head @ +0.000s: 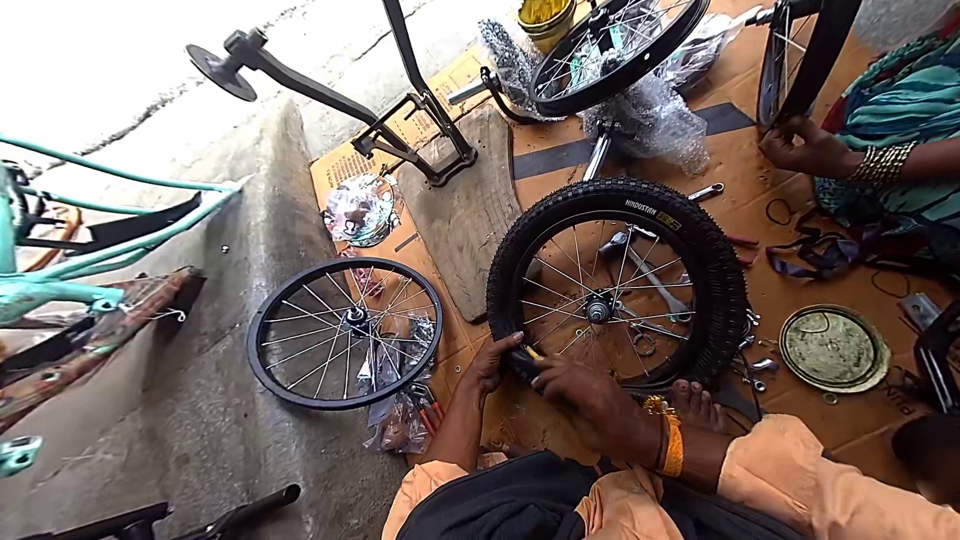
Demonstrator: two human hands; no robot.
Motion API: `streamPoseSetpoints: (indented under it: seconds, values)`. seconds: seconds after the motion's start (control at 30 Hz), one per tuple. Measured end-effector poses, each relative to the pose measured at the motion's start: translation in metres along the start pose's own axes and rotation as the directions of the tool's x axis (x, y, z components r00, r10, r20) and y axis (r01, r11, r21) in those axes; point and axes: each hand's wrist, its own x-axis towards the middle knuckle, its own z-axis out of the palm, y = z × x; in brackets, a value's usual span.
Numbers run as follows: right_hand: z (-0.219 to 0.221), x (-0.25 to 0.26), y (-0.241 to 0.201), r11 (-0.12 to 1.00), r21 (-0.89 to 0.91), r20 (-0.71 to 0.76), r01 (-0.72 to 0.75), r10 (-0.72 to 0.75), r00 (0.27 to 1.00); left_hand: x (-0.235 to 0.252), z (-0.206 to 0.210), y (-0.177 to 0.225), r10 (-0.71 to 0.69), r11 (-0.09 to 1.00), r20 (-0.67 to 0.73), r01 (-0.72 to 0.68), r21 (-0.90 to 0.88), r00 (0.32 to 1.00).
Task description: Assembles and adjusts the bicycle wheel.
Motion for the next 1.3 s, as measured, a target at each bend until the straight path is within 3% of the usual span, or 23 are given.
streamPoseSetpoints:
  seconds: [0.07,0.13,0.2,0.33,0.43,0.6,0.67,0.73,0.8,0.83,0.9,0.97,1.07,1.2,1.3]
  values:
    - [0.016,0.018,-0.011,0.990,-0.033,0.204,0.136,-0.127,0.971,0.004,-0.006,-0.003,0.000,0.999,0.024,0.001,-0.041,1.000]
    - [0.041,0.030,-0.017,0.966,-0.069,0.418,0.249,-0.198,0.887,0.010,-0.009,-0.008,0.019,0.996,0.057,-0.014,-0.086,0.998]
    - [0.077,0.035,-0.014,0.942,-0.088,0.537,0.325,-0.229,0.812,0.011,-0.007,-0.010,0.047,0.996,0.051,-0.042,-0.080,0.998]
    - [0.108,0.038,-0.001,0.921,-0.111,0.527,0.374,-0.265,0.808,0.011,-0.005,-0.010,0.090,0.994,0.023,-0.091,0.067,0.996]
    - [0.103,0.029,0.003,0.905,-0.229,0.596,0.358,-0.160,0.787,0.019,-0.008,-0.017,0.069,0.997,0.003,-0.069,0.022,0.998]
    - [0.100,-0.015,0.050,0.799,-0.407,0.752,0.443,0.017,0.659,0.017,0.003,-0.008,0.008,0.999,-0.049,-0.005,0.051,0.999]
    - [0.088,-0.026,0.056,0.765,-0.411,0.788,0.496,0.024,0.615,0.017,0.005,-0.008,0.019,0.999,-0.072,-0.016,0.040,0.997]
    - [0.069,-0.028,0.050,0.831,-0.349,0.719,0.432,-0.058,0.693,0.020,0.004,-0.009,0.030,0.999,-0.066,-0.029,0.015,0.997]
    - [0.046,-0.028,0.037,0.937,-0.211,0.503,0.280,-0.142,0.853,0.021,0.004,-0.011,0.032,0.999,-0.068,-0.031,0.023,0.997]
    - [0.032,-0.026,0.029,0.974,-0.136,0.364,0.180,-0.120,0.924,0.021,0.003,-0.011,0.029,0.999,-0.061,-0.027,0.025,0.998]
    - [0.003,-0.024,0.013,0.995,0.016,0.106,-0.097,0.095,0.990,0.020,0.005,-0.009,0.030,0.999,-0.055,-0.029,0.027,0.998]
    - [-0.023,-0.025,0.006,0.925,0.237,-0.150,-0.297,0.337,0.930,0.018,0.005,-0.008,0.033,0.999,-0.048,-0.032,0.028,0.998]
    - [-0.044,-0.034,0.017,0.751,0.604,-0.359,-0.265,0.554,0.751,0.018,0.005,-0.008,0.026,0.999,-0.060,-0.024,0.033,0.998]
    - [-0.039,-0.055,0.030,0.600,0.770,-0.351,-0.218,0.683,0.641,0.018,0.007,-0.007,-0.003,1.000,-0.108,0.007,0.029,0.994]
    - [-0.033,-0.054,0.037,0.501,0.845,-0.300,-0.186,0.732,0.611,0.016,0.008,-0.007,0.003,1.000,-0.108,-0.001,0.021,0.994]
